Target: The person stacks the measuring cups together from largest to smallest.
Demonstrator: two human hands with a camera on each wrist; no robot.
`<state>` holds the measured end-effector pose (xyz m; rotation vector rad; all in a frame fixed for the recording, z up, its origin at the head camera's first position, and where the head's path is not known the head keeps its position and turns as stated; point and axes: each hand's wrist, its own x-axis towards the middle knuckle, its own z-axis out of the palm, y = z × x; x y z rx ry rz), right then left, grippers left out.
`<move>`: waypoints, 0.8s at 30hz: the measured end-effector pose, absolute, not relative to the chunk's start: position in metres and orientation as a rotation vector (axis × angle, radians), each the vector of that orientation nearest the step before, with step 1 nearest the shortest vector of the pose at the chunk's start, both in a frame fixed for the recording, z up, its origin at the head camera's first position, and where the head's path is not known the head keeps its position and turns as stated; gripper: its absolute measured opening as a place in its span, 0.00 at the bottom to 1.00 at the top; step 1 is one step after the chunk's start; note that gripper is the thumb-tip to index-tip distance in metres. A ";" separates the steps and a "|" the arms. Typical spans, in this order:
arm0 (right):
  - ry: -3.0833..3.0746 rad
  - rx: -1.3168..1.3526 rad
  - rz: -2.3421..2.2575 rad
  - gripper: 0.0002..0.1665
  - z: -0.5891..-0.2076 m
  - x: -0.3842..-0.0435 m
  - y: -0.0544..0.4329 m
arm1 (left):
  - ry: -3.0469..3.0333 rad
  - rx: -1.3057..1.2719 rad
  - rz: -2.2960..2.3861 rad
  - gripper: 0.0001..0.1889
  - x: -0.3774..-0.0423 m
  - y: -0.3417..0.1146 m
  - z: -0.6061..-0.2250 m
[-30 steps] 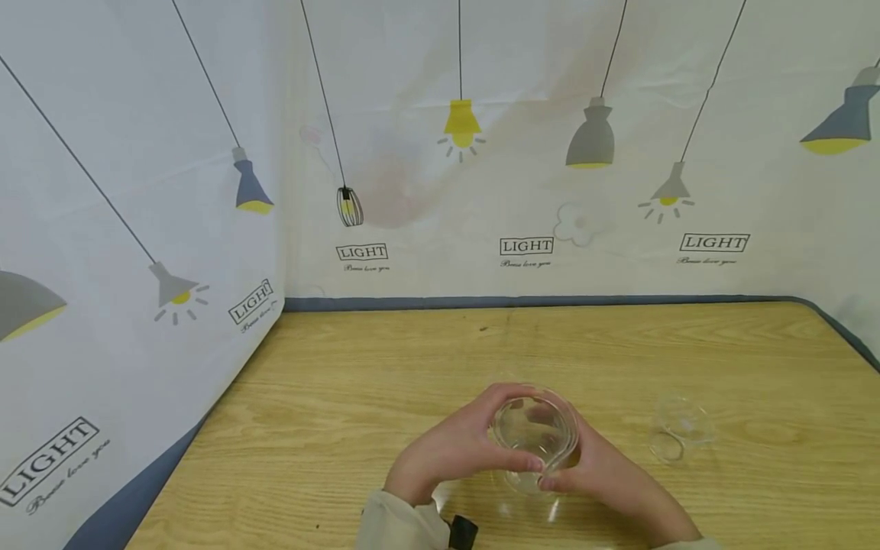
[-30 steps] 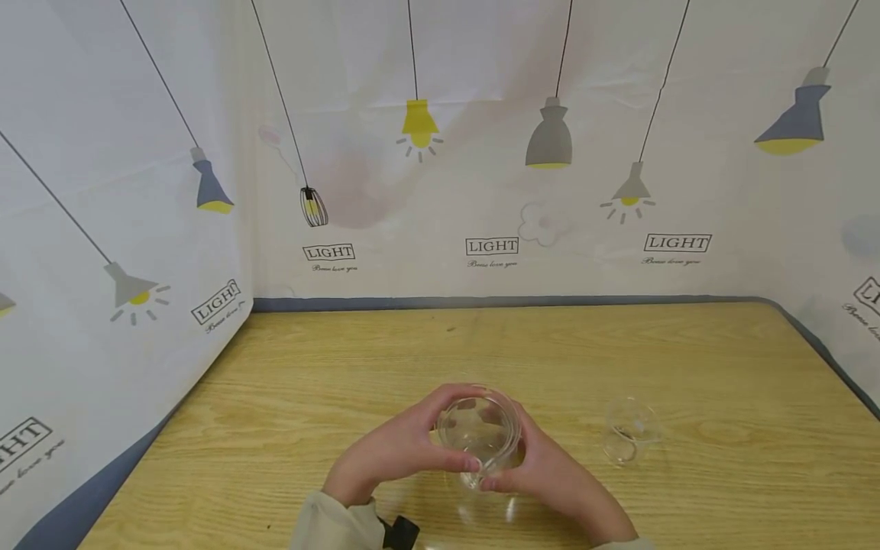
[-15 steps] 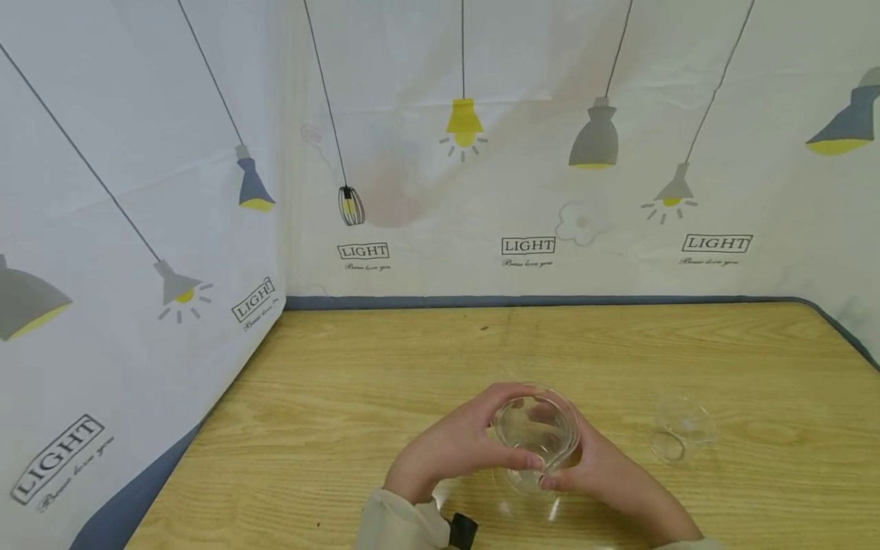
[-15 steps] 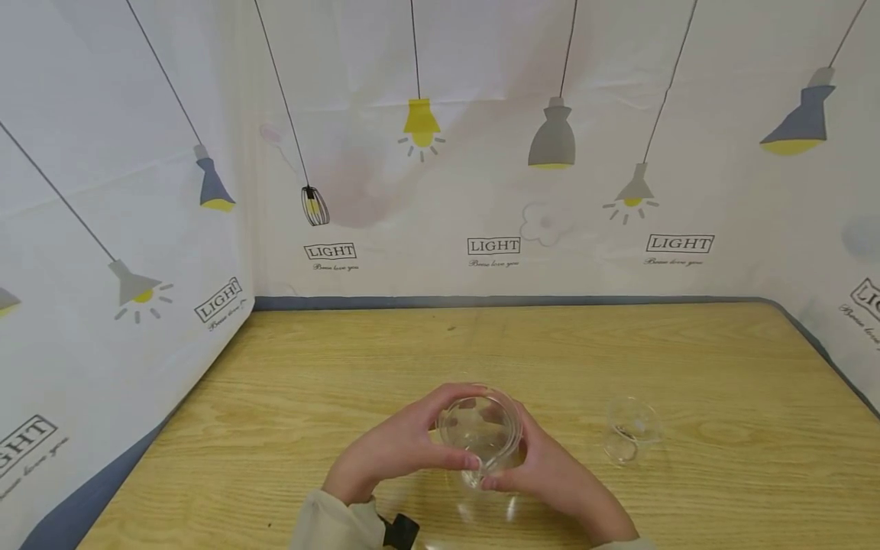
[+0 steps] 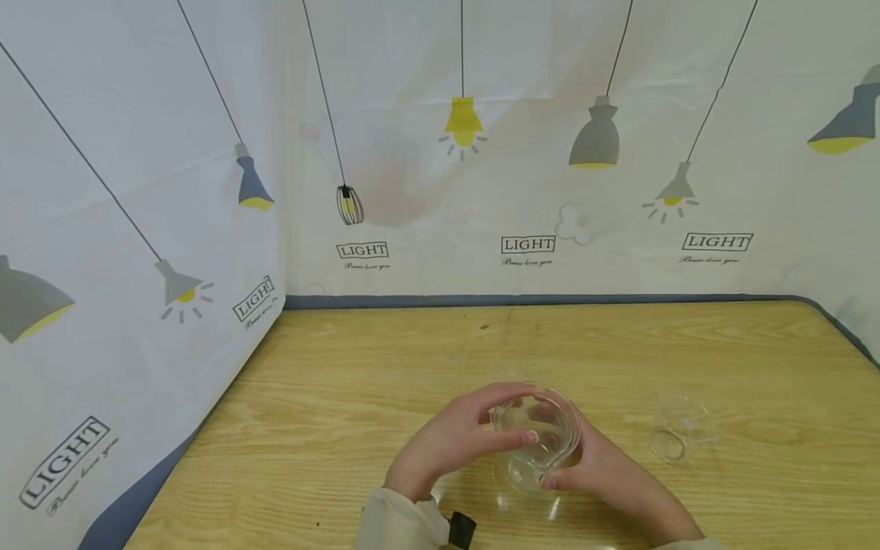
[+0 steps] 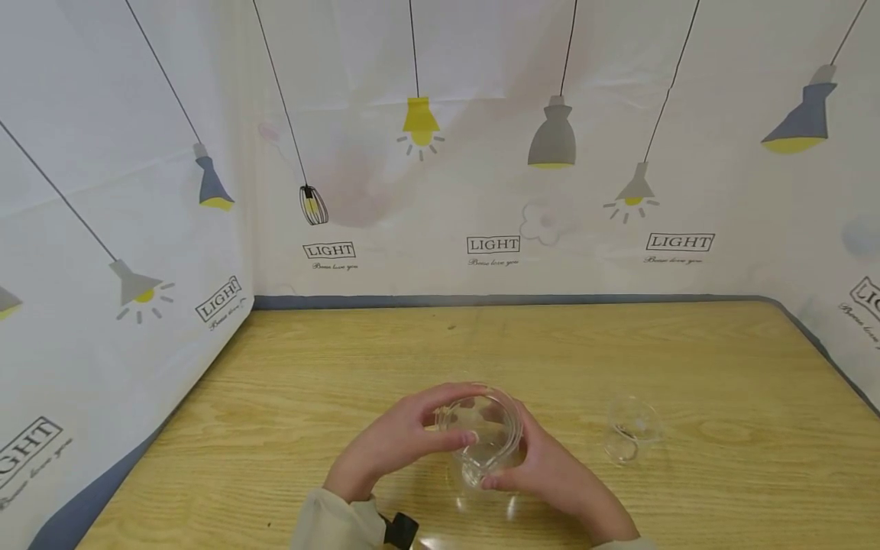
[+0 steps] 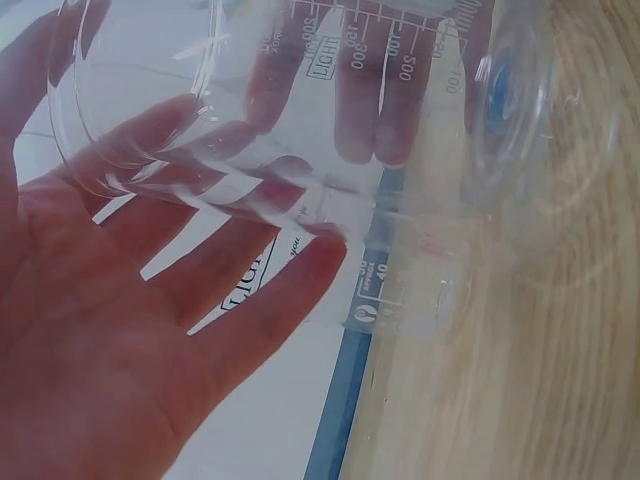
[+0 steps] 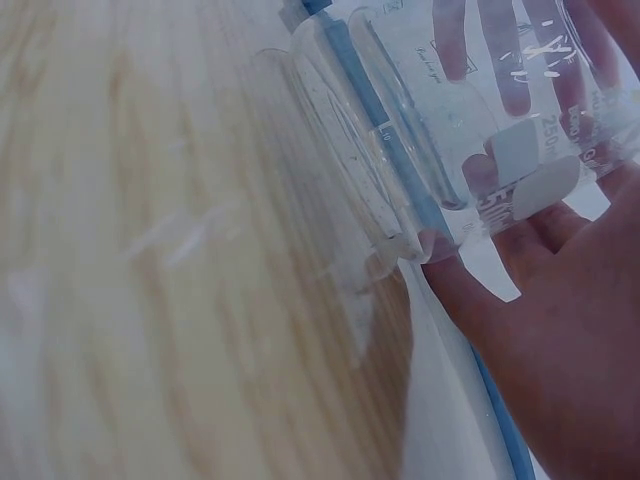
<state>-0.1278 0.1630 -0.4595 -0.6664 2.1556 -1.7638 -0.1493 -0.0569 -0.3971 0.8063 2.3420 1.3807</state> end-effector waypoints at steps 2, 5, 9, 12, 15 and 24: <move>2.161 -0.670 -1.765 0.54 -0.460 -0.128 0.163 | 2.343 0.807 1.379 0.27 -0.149 -0.057 -0.398; 2.168 -0.645 -1.765 0.54 -0.461 -0.128 0.162 | 2.337 0.809 1.382 0.29 -0.149 -0.057 -0.400; 2.175 -0.672 -1.767 0.54 -0.463 -0.129 0.163 | 2.324 0.801 1.379 0.30 -0.149 -0.058 -0.400; 2.172 -0.715 -1.771 0.54 -0.464 -0.130 0.162 | 2.325 0.784 1.367 0.30 -0.149 -0.058 -0.400; 2.156 -0.713 -1.779 0.54 -0.464 -0.130 0.162 | 2.328 0.769 1.361 0.29 -0.149 -0.059 -0.400; 2.157 -0.726 -1.780 0.54 -0.464 -0.130 0.162 | 2.325 0.778 1.355 0.30 -0.151 -0.060 -0.403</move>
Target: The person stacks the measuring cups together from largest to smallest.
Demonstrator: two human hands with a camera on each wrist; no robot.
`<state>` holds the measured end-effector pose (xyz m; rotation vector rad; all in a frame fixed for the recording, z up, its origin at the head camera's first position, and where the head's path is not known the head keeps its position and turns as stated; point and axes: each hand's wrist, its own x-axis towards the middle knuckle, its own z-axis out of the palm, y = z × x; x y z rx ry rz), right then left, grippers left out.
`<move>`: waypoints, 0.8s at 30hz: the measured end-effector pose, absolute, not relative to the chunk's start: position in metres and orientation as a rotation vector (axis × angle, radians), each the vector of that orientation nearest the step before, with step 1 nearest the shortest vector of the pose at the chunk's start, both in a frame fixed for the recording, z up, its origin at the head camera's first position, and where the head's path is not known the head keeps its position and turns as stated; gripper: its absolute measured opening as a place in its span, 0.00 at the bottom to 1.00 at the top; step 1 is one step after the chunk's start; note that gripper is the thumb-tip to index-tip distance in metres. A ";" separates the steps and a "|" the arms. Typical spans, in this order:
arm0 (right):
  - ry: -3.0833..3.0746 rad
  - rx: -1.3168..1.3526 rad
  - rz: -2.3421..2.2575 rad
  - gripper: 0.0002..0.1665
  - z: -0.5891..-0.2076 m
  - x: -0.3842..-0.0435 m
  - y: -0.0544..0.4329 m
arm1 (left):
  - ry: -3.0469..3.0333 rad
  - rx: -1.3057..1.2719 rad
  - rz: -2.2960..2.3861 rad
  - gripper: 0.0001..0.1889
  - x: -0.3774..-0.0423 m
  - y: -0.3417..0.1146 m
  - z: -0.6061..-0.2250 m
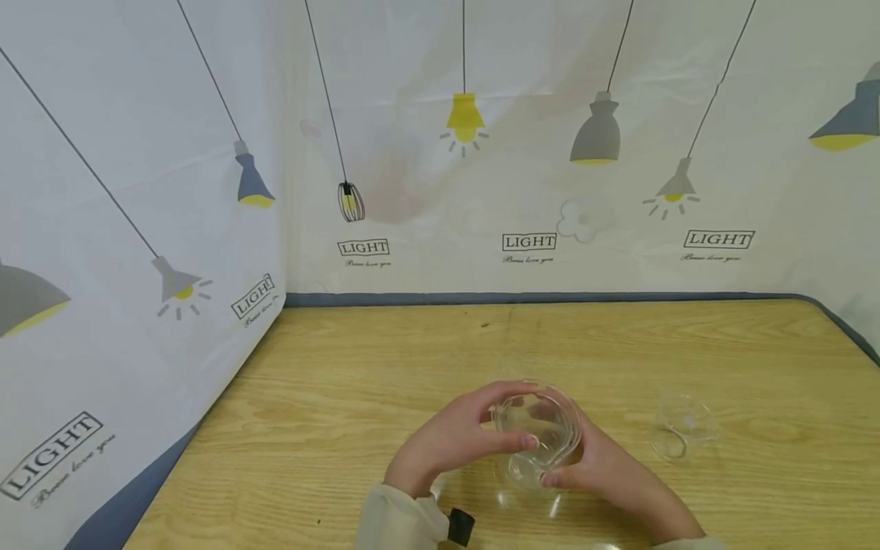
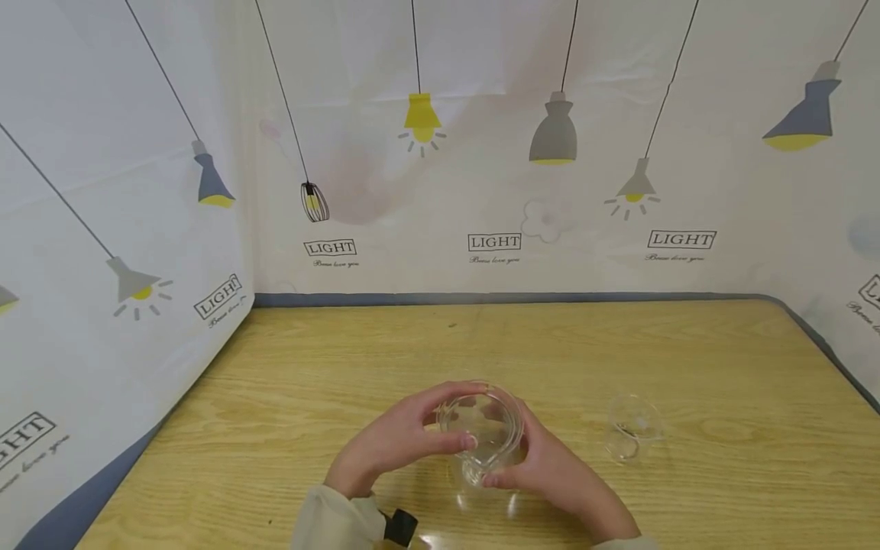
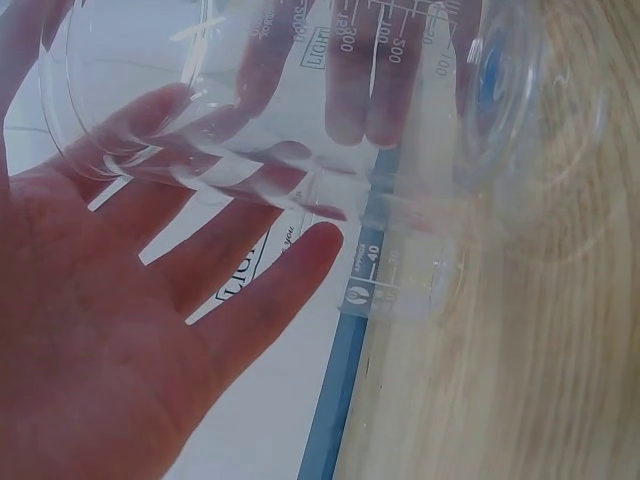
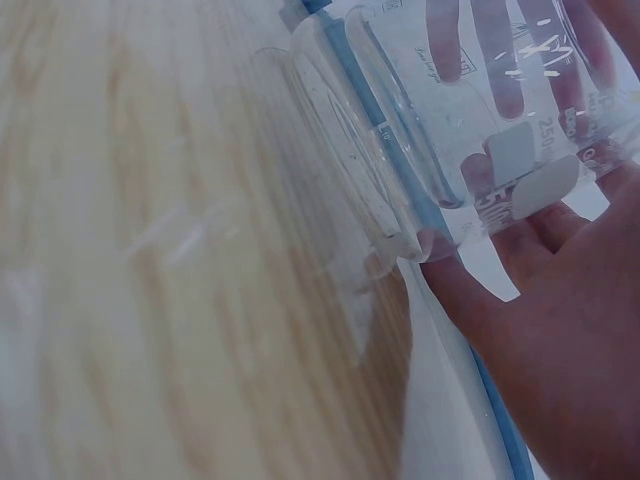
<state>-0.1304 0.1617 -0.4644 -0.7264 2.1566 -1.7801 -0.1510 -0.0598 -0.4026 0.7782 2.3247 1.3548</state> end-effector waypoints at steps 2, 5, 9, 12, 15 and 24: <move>2.152 -0.726 -1.780 0.54 -0.465 -0.130 0.162 | 2.321 0.791 1.355 0.30 -0.152 -0.060 -0.403; 2.147 -0.740 -1.778 0.54 -0.466 -0.131 0.162 | 2.328 0.811 1.348 0.31 -0.152 -0.061 -0.405; 2.142 -0.741 -1.783 0.54 -0.467 -0.132 0.162 | 2.341 0.827 1.338 0.31 -0.153 -0.061 -0.407; 2.148 -0.731 -1.785 0.54 -0.467 -0.132 0.162 | 2.359 0.810 1.327 0.29 -0.152 -0.060 -0.407; 2.170 -0.748 -1.787 0.54 -0.467 -0.131 0.163 | 2.398 0.805 1.305 0.25 -0.152 -0.058 -0.406; 2.151 -0.728 -1.786 0.53 -0.464 -0.129 0.162 | 2.461 0.819 1.307 0.17 -0.152 -0.060 -0.404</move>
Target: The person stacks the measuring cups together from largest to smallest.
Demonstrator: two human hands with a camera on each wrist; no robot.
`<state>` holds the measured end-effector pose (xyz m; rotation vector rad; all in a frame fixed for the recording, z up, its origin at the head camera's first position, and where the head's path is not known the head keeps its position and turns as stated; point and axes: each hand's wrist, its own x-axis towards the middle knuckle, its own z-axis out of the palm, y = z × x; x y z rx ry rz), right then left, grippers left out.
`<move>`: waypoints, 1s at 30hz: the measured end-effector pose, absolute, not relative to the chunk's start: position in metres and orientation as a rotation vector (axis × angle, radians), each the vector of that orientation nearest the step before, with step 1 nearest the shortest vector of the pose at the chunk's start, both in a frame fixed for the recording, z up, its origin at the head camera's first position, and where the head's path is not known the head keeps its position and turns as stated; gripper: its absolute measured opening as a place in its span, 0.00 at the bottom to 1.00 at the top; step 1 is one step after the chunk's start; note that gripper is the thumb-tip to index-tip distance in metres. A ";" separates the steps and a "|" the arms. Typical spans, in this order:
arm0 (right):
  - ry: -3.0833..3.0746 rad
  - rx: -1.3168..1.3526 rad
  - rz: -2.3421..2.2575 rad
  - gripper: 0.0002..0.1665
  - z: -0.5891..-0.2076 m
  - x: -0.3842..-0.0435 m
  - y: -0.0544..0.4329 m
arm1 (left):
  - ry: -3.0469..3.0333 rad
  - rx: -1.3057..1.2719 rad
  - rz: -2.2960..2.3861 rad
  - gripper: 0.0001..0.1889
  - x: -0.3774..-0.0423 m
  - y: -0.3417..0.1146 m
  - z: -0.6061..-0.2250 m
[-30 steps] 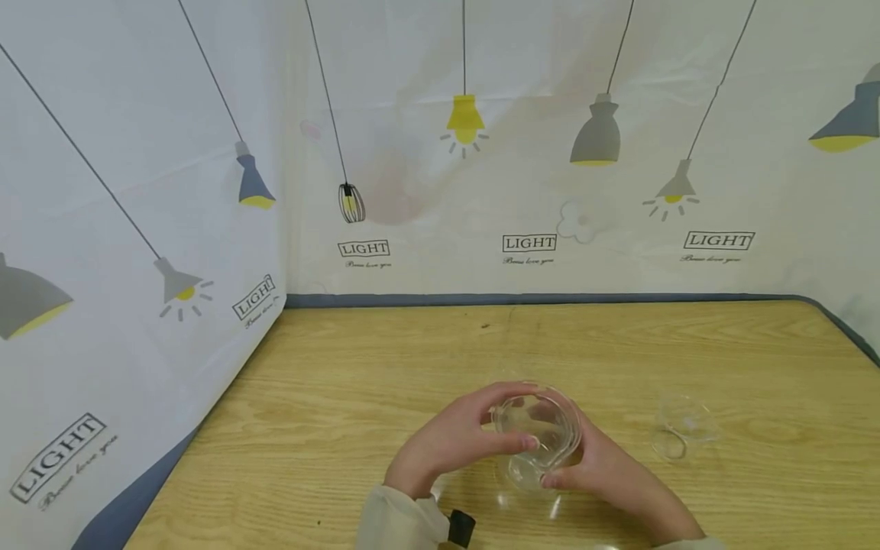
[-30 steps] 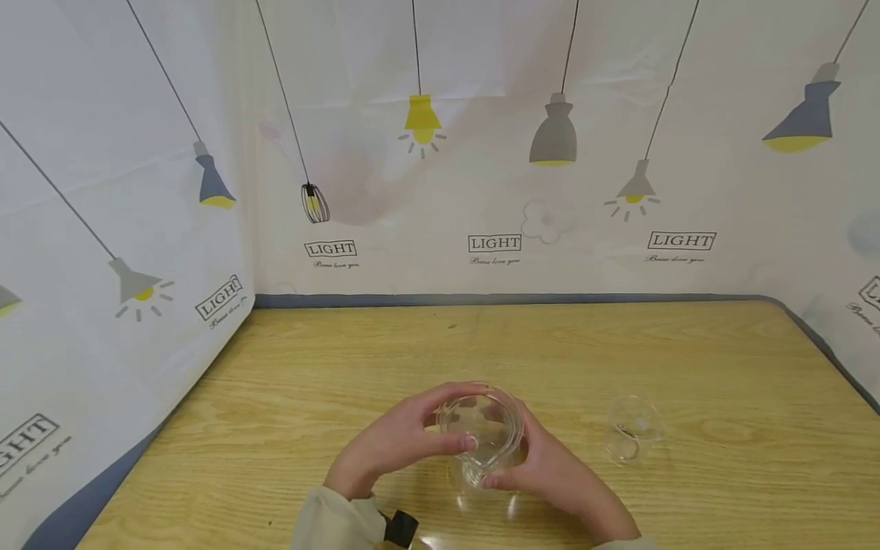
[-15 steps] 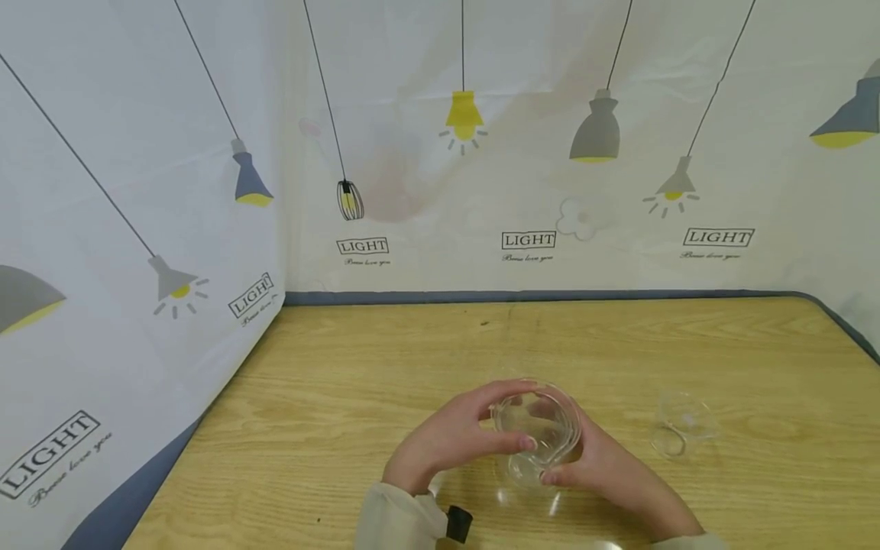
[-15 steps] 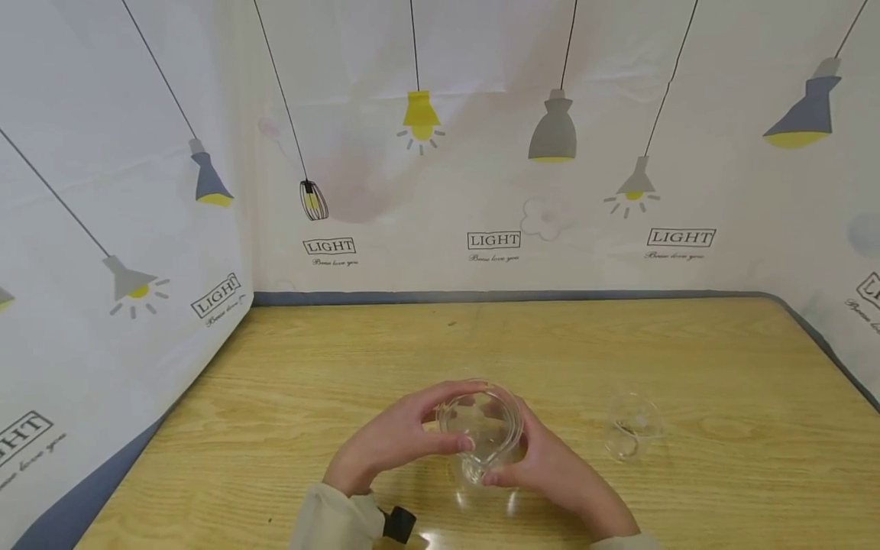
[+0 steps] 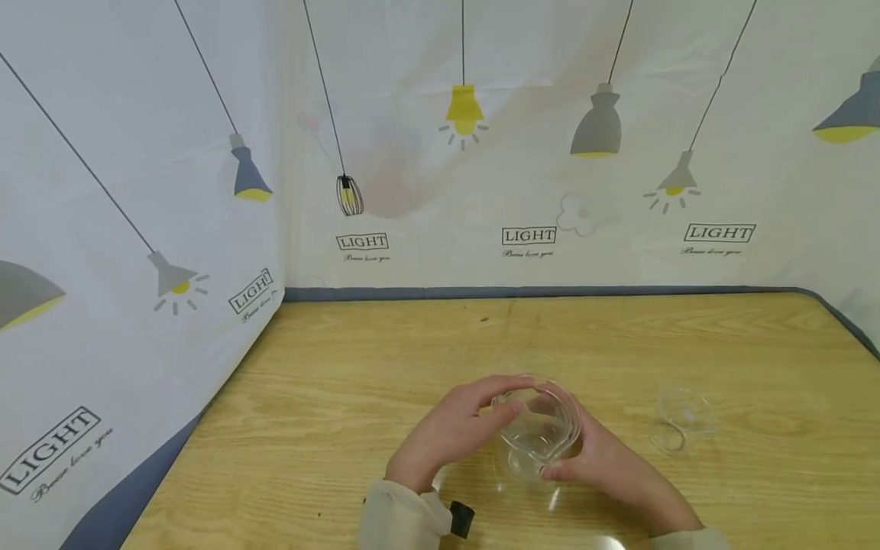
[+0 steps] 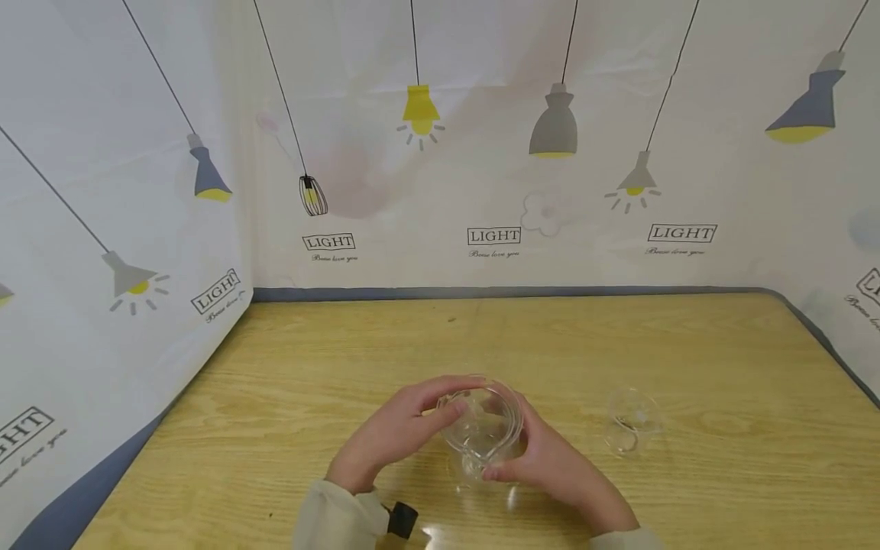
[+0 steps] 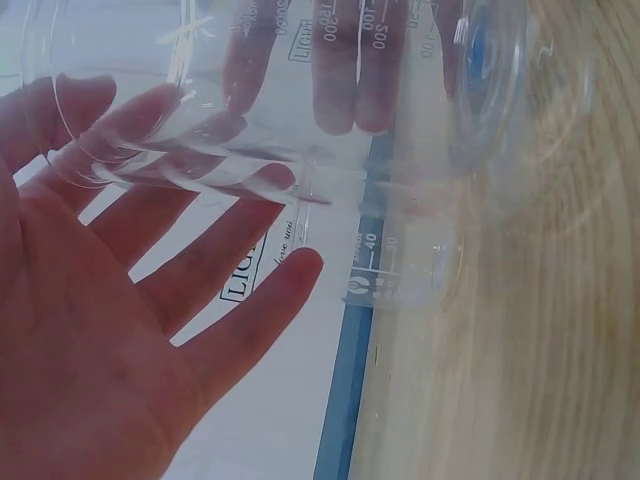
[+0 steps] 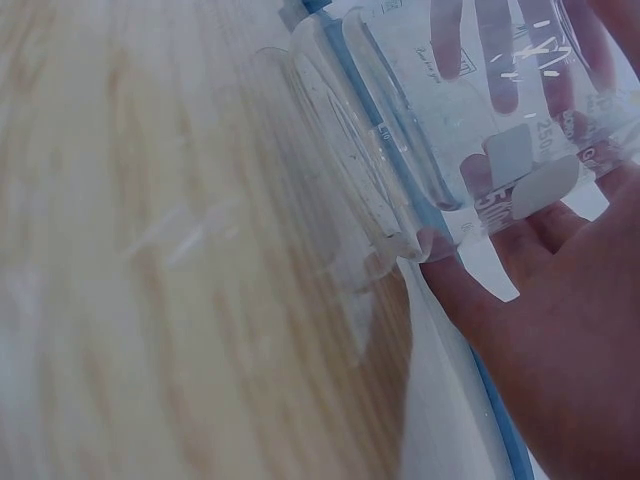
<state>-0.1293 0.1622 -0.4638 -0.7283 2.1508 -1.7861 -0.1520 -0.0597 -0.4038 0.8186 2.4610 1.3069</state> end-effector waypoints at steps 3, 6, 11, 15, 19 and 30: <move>2.163 -0.731 -1.777 0.53 -0.463 -0.129 0.162 | 2.478 0.811 1.303 0.16 -0.152 -0.060 -0.405; 2.156 -0.740 -1.779 0.53 -0.463 -0.130 0.162 | 2.492 0.812 1.295 0.16 -0.153 -0.060 -0.405; 2.169 -0.729 -1.779 0.53 -0.464 -0.129 0.163 | 2.492 0.739 1.249 0.20 -0.151 -0.059 -0.404; 2.162 -0.742 -1.800 0.54 -0.465 -0.129 0.163 | 2.476 0.716 1.211 0.30 -0.150 -0.059 -0.404; 2.164 -0.781 -1.814 0.54 -0.466 -0.130 0.163 | 2.454 0.829 1.176 0.41 -0.151 -0.062 -0.406; 2.174 -0.801 -1.821 0.55 -0.466 -0.131 0.163 | 2.445 0.955 1.132 0.46 -0.153 -0.063 -0.407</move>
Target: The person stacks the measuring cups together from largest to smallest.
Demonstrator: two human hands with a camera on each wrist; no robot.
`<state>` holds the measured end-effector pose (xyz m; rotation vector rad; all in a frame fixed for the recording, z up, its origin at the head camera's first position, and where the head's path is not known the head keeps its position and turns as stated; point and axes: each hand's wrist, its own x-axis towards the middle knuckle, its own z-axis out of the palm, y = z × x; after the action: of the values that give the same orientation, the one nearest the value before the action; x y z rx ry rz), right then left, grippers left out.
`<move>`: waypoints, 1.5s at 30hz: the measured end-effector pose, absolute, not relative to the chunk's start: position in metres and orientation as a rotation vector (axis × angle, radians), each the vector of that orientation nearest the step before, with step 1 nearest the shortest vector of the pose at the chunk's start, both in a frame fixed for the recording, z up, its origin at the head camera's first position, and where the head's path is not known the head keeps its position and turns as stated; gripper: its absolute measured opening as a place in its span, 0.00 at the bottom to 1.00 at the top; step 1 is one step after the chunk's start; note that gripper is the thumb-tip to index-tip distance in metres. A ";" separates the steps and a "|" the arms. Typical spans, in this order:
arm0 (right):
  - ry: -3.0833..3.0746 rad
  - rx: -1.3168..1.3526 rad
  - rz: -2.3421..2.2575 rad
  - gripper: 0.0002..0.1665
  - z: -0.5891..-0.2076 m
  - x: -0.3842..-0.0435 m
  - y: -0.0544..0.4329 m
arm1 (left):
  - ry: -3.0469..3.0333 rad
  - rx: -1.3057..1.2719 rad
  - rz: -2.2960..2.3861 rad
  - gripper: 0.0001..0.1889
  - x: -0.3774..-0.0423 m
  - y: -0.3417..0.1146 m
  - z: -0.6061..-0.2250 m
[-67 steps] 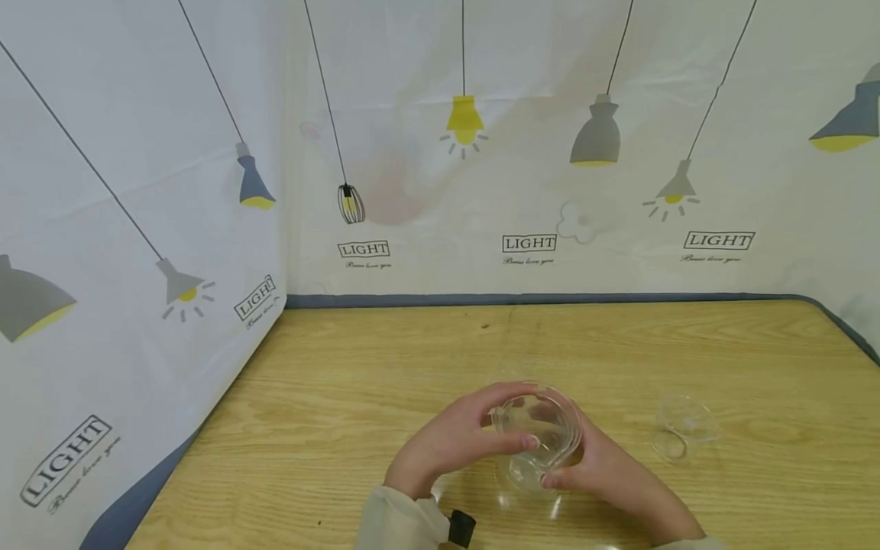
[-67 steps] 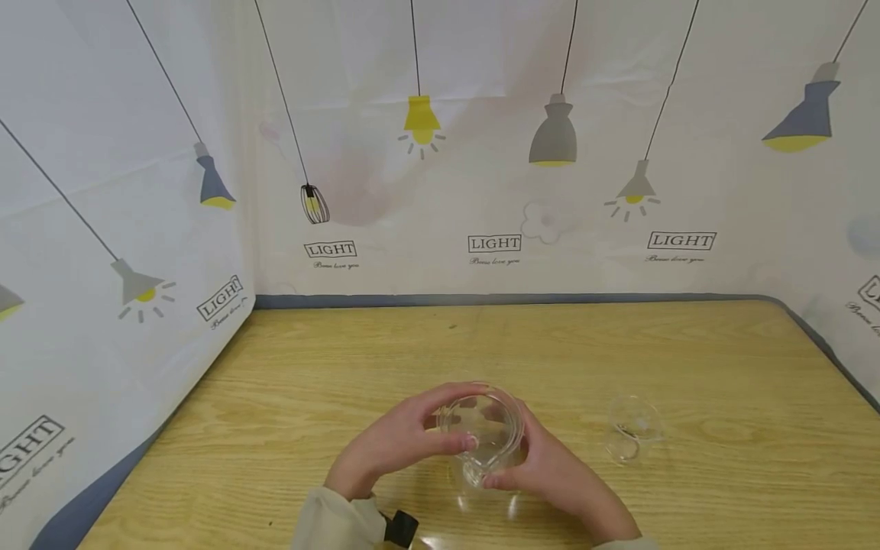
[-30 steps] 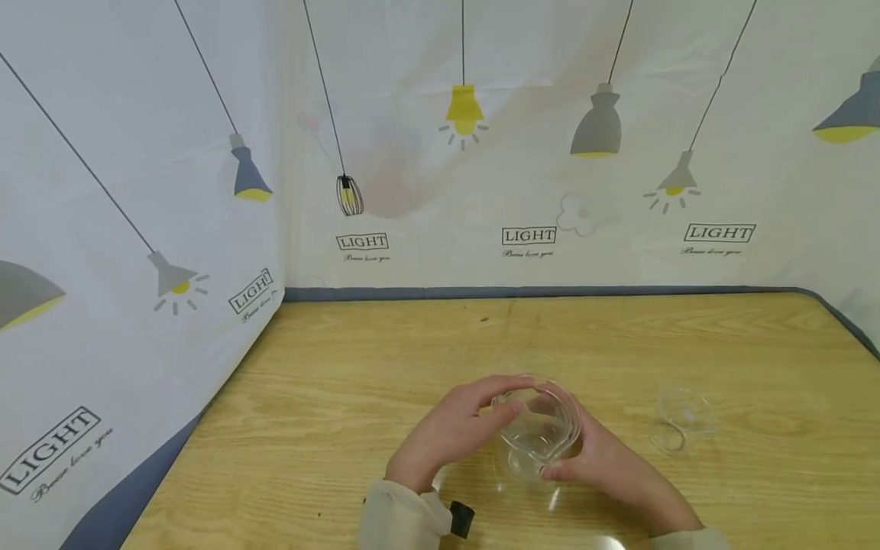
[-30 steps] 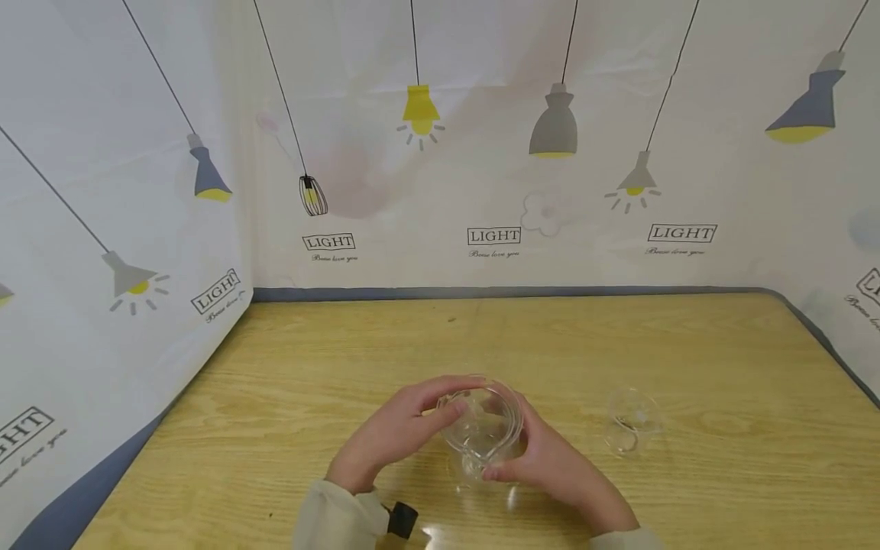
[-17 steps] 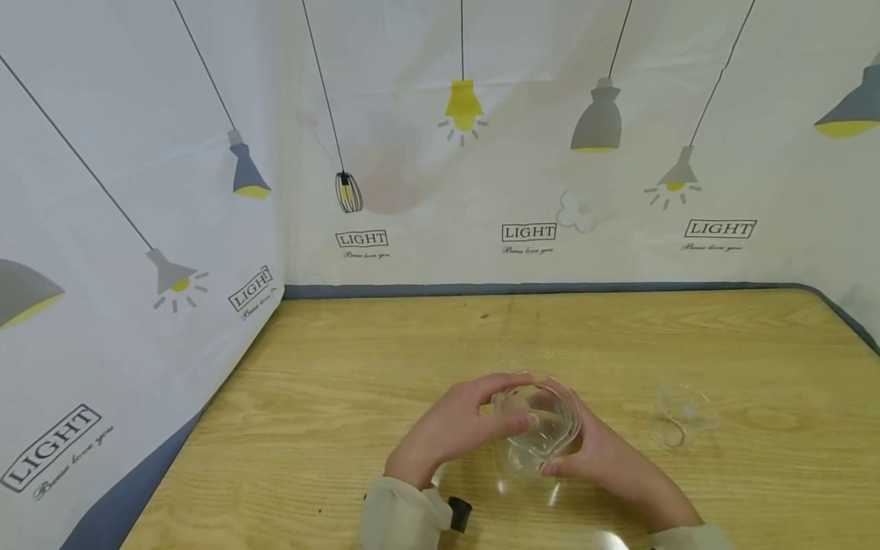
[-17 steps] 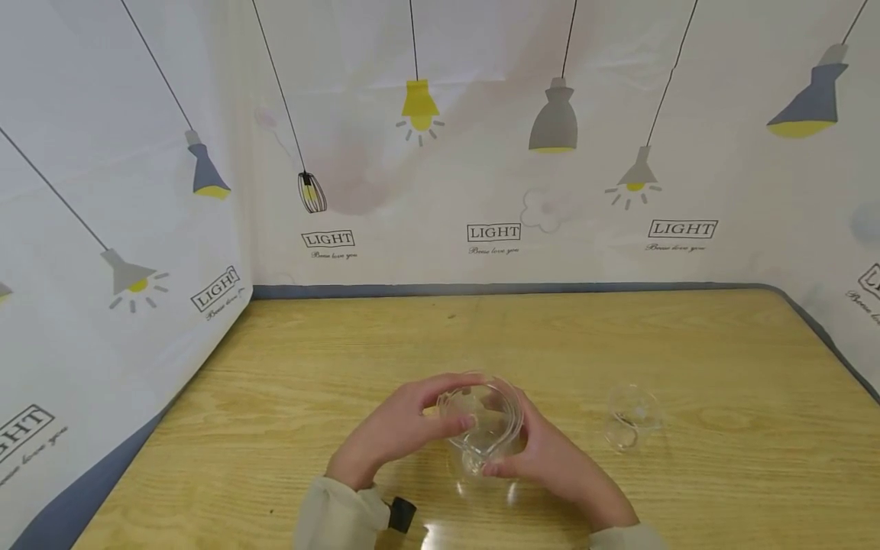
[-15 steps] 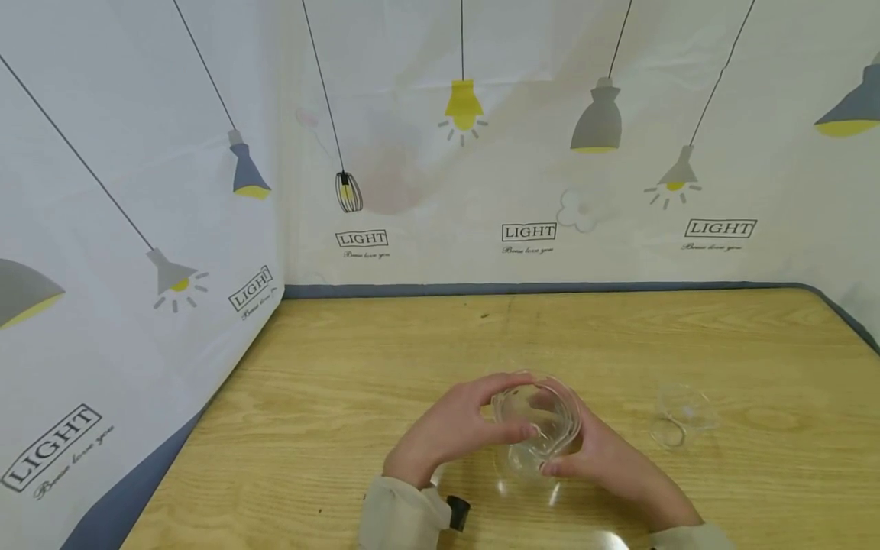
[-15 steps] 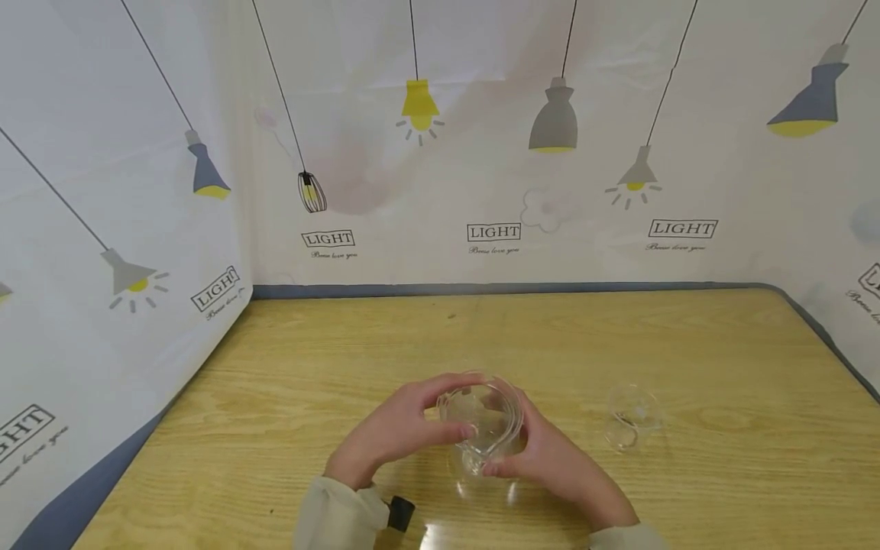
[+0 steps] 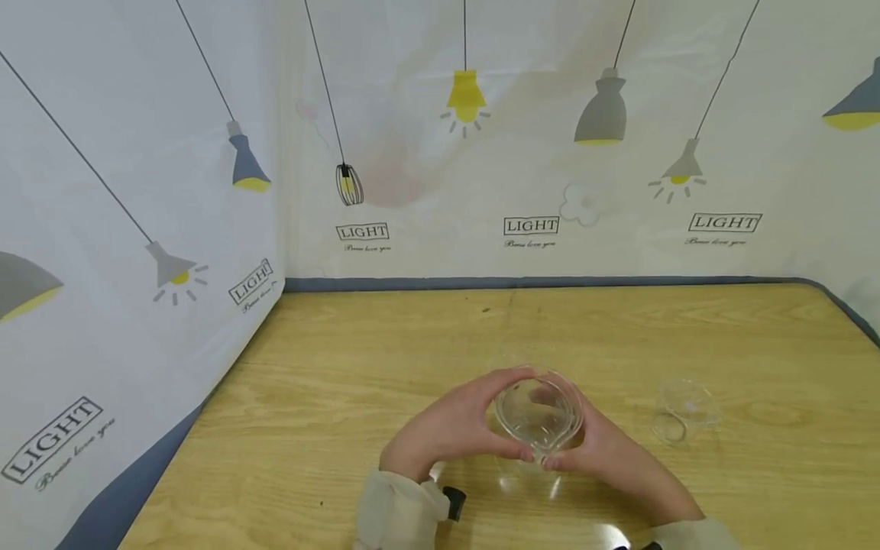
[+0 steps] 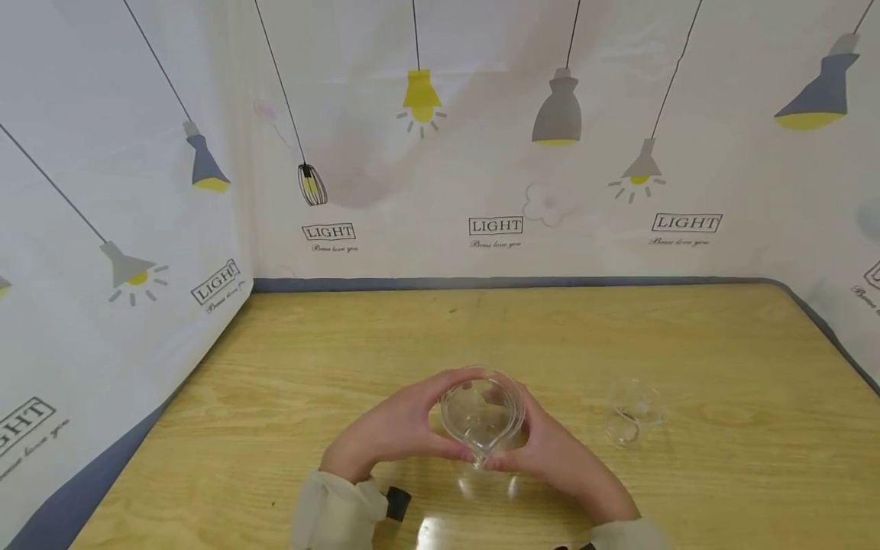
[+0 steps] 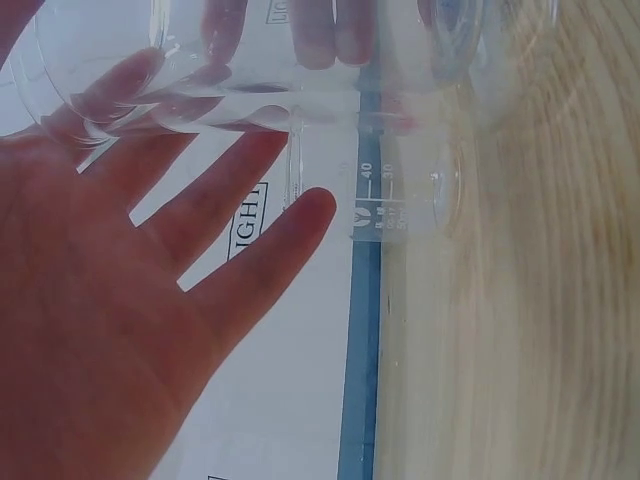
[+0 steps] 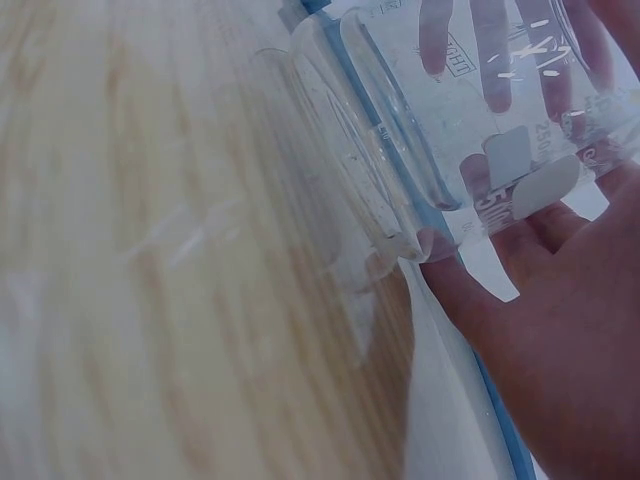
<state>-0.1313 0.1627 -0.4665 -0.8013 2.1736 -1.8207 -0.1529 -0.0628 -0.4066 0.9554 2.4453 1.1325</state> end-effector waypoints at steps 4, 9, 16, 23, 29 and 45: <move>2.174 -0.766 -1.819 0.54 -0.465 -0.131 0.164 | 2.443 0.977 1.120 0.46 -0.154 -0.061 -0.405; 2.161 -0.741 -1.818 0.53 -0.464 -0.131 0.166 | 2.455 0.986 1.101 0.45 -0.155 -0.060 -0.405; 2.193 -0.722 -1.802 0.53 -0.463 -0.129 0.167 | 2.476 0.962 1.074 0.45 -0.153 -0.058 -0.403; 2.174 -0.726 -1.808 0.53 -0.464 -0.128 0.169 | 2.514 0.959 1.022 0.45 -0.152 -0.056 -0.402; 2.165 -0.737 -1.816 0.54 -0.465 -0.128 0.170 | 2.493 0.918 1.056 0.44 -0.150 -0.055 -0.401; 2.206 -0.713 -1.766 0.56 -0.462 -0.131 0.167 | 2.396 0.904 1.181 0.45 -0.153 -0.058 -0.404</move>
<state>-0.1307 0.1672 -0.4618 -0.7129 2.2058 -1.7662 -0.1526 -0.0579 -0.4041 0.9042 2.3965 1.1811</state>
